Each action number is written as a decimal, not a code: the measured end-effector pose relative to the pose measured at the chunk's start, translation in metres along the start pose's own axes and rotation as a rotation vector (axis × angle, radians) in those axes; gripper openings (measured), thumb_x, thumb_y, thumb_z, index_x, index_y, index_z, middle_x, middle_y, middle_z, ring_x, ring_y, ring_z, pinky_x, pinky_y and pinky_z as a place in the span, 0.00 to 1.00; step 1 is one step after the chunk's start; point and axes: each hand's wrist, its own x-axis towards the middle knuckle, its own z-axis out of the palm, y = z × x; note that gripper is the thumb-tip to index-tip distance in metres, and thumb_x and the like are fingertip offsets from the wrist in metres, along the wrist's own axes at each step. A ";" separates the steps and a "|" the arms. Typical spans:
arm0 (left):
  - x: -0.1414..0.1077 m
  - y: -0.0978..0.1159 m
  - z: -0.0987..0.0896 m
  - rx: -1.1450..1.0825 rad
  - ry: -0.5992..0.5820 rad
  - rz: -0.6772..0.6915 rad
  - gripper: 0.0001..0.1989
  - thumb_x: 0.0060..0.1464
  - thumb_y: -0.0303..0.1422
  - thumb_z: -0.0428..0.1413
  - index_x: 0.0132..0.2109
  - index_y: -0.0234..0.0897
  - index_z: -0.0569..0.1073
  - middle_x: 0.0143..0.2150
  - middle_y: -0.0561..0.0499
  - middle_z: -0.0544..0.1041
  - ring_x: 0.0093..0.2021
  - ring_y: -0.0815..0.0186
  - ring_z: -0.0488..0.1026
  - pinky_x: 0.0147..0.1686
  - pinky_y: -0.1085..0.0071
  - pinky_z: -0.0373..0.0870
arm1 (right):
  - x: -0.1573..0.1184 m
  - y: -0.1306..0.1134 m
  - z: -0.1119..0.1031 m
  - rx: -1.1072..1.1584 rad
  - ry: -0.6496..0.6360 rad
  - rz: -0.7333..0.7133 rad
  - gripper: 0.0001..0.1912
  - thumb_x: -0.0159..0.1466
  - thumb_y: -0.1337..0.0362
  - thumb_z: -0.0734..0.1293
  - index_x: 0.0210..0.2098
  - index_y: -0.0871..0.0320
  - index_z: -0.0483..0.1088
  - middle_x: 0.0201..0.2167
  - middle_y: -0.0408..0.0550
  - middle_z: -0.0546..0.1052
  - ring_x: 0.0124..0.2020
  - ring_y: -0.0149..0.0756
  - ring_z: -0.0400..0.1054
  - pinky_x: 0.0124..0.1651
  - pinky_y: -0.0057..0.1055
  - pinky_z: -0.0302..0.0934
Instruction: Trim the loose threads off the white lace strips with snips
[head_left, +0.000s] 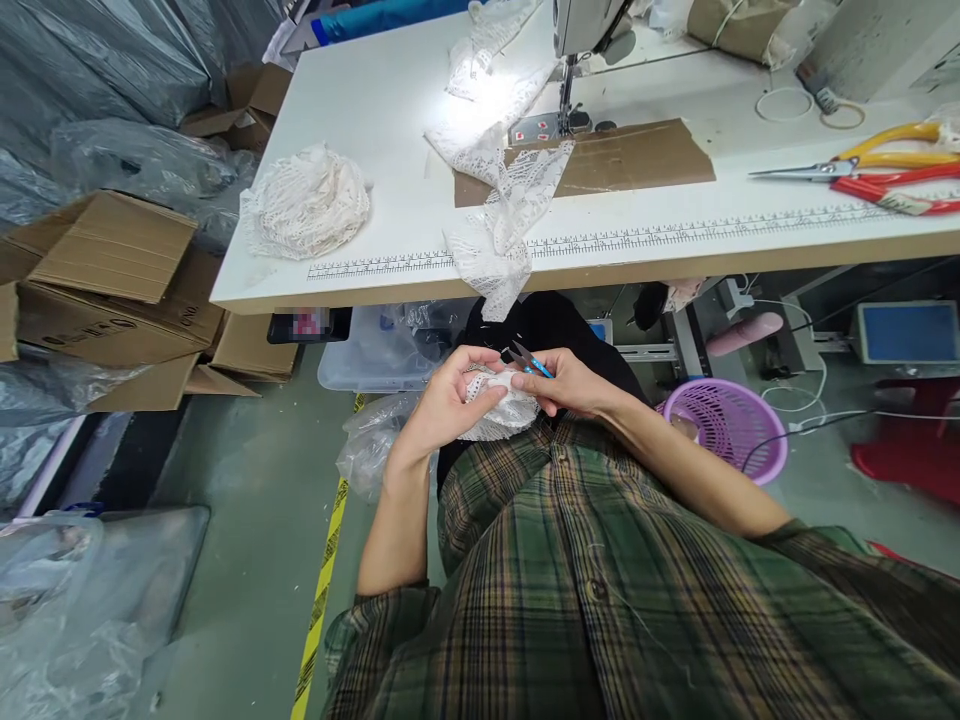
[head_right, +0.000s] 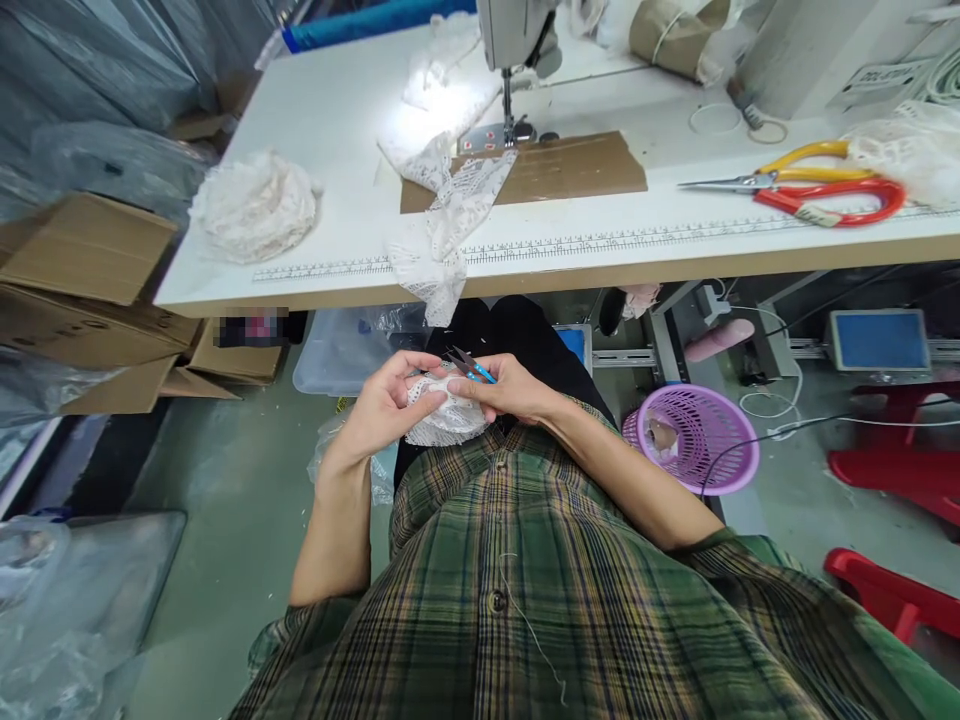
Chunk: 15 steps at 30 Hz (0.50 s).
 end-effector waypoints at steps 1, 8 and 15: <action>0.000 0.000 -0.001 0.026 0.005 0.003 0.19 0.56 0.36 0.62 0.52 0.37 0.69 0.47 0.43 0.77 0.39 0.65 0.77 0.35 0.71 0.74 | -0.002 -0.001 0.001 -0.012 -0.001 -0.002 0.25 0.47 0.47 0.79 0.28 0.62 0.76 0.13 0.35 0.67 0.11 0.21 0.56 0.14 0.20 0.46; -0.005 -0.006 -0.009 0.164 -0.129 0.174 0.34 0.53 0.38 0.64 0.64 0.39 0.65 0.61 0.38 0.73 0.59 0.52 0.72 0.55 0.57 0.71 | -0.016 -0.009 0.005 -0.026 -0.111 0.022 0.23 0.52 0.47 0.77 0.31 0.62 0.76 0.11 0.34 0.64 0.10 0.22 0.54 0.15 0.21 0.48; 0.001 -0.029 -0.016 0.080 -0.069 -0.034 0.30 0.54 0.42 0.64 0.61 0.39 0.69 0.50 0.43 0.78 0.46 0.58 0.78 0.45 0.64 0.76 | -0.008 0.005 -0.011 -0.262 0.151 -0.063 0.19 0.58 0.49 0.73 0.35 0.60 0.79 0.15 0.40 0.71 0.14 0.28 0.63 0.18 0.24 0.52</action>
